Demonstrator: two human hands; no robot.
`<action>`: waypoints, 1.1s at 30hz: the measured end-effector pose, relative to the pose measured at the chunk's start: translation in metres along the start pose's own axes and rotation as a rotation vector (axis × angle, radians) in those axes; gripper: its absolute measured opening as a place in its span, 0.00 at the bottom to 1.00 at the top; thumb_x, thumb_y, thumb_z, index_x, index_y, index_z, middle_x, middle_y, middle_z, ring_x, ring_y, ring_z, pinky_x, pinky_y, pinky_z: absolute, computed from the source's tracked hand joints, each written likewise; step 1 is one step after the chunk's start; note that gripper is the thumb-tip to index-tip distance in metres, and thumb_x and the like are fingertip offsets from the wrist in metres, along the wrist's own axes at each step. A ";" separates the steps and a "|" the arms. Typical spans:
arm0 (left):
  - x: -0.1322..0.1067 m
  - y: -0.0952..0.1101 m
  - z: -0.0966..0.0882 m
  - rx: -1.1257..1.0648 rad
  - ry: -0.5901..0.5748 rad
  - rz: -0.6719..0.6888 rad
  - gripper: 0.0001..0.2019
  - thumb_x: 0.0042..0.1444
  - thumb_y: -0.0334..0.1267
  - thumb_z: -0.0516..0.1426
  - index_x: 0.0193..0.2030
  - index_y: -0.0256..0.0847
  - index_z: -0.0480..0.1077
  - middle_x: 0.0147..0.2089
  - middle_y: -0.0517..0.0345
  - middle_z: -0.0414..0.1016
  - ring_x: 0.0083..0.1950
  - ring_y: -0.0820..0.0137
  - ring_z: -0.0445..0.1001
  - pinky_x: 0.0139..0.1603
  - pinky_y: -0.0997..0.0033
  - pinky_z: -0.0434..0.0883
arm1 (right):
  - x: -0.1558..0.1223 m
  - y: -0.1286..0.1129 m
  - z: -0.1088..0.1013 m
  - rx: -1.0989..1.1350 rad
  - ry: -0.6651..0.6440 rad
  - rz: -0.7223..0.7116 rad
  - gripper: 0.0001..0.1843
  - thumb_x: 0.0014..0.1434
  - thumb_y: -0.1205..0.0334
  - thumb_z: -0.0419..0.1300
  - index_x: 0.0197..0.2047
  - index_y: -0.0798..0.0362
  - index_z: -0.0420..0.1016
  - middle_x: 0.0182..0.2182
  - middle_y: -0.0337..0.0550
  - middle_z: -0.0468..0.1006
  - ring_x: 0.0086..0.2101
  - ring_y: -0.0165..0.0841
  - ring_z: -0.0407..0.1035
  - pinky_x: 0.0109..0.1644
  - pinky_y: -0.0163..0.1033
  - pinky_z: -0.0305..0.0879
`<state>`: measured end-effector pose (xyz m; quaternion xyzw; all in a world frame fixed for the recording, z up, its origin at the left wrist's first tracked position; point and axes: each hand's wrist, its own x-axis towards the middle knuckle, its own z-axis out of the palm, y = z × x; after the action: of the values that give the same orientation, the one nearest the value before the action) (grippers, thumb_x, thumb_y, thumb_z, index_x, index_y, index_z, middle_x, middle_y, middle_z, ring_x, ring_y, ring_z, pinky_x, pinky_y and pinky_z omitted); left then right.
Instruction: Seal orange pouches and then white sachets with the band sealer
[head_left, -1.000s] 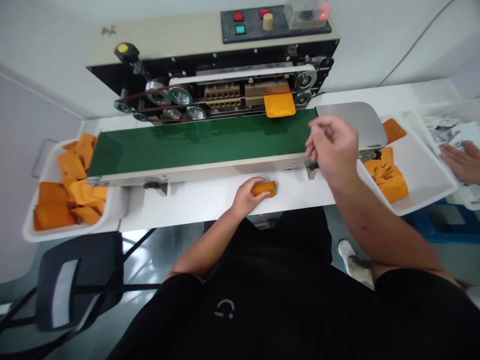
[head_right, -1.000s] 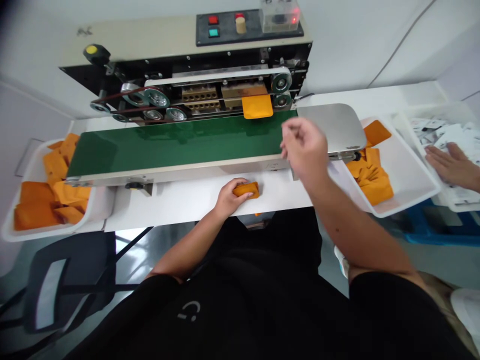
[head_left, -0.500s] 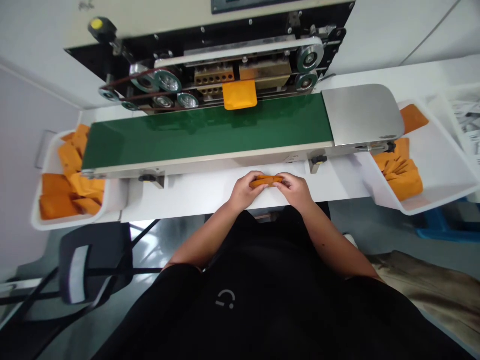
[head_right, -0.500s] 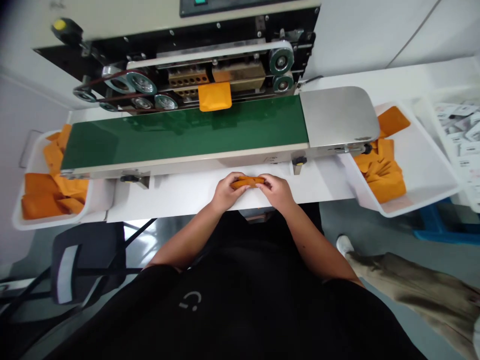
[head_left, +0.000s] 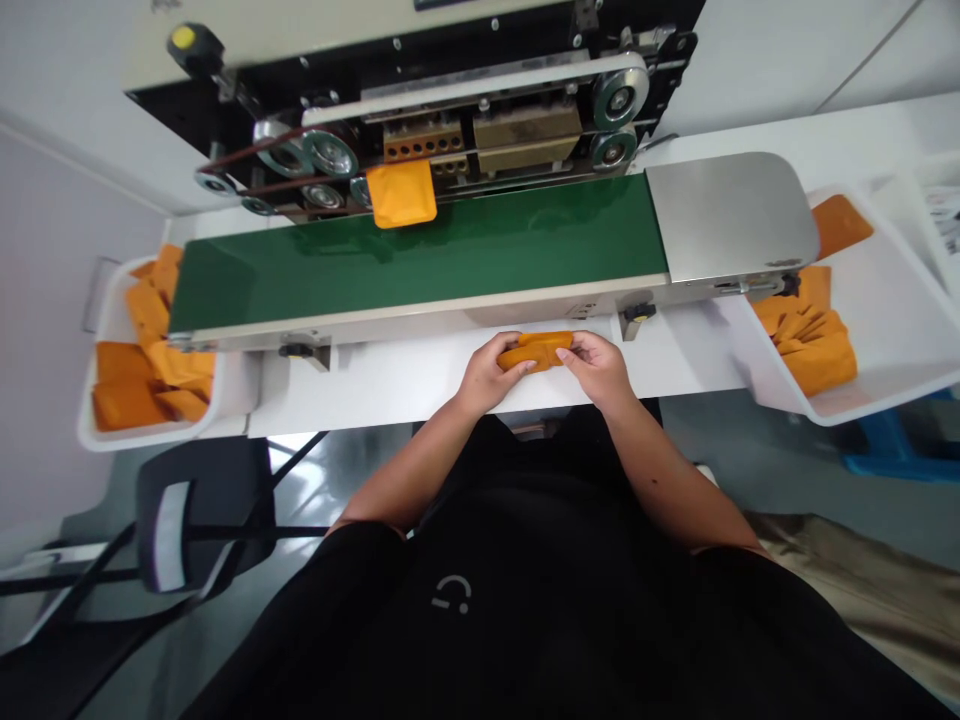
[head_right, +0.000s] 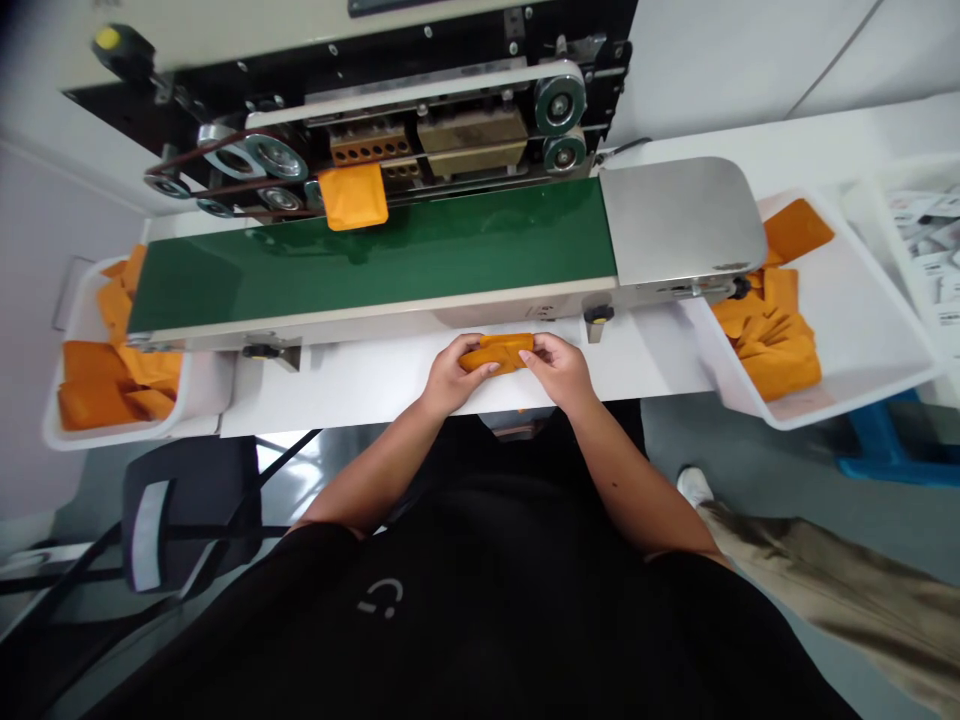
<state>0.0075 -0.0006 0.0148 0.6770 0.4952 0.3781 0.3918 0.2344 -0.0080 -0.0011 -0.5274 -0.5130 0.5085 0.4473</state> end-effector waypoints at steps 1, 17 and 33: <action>0.000 0.000 0.000 0.013 -0.001 0.007 0.23 0.60 0.51 0.67 0.57 0.42 0.73 0.50 0.49 0.82 0.49 0.61 0.82 0.53 0.61 0.78 | -0.001 0.001 0.000 -0.026 -0.007 -0.008 0.18 0.61 0.48 0.68 0.47 0.52 0.81 0.41 0.45 0.83 0.38 0.36 0.78 0.47 0.43 0.78; -0.003 0.000 0.000 -0.020 -0.075 0.045 0.28 0.63 0.47 0.64 0.68 0.45 0.67 0.55 0.47 0.80 0.51 0.60 0.82 0.52 0.62 0.78 | -0.011 -0.002 -0.003 -0.150 0.066 -0.167 0.16 0.67 0.49 0.62 0.50 0.50 0.83 0.44 0.45 0.83 0.42 0.38 0.78 0.52 0.47 0.77; -0.002 -0.007 0.004 0.050 -0.016 0.110 0.24 0.60 0.45 0.66 0.62 0.44 0.71 0.55 0.50 0.80 0.50 0.63 0.80 0.52 0.65 0.75 | -0.016 -0.010 0.001 -0.209 -0.114 -0.169 0.24 0.66 0.50 0.60 0.61 0.49 0.77 0.48 0.45 0.82 0.39 0.35 0.79 0.52 0.45 0.78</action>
<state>0.0082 -0.0016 0.0070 0.7157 0.4634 0.3810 0.3576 0.2329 -0.0235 0.0101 -0.4960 -0.6304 0.4421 0.4014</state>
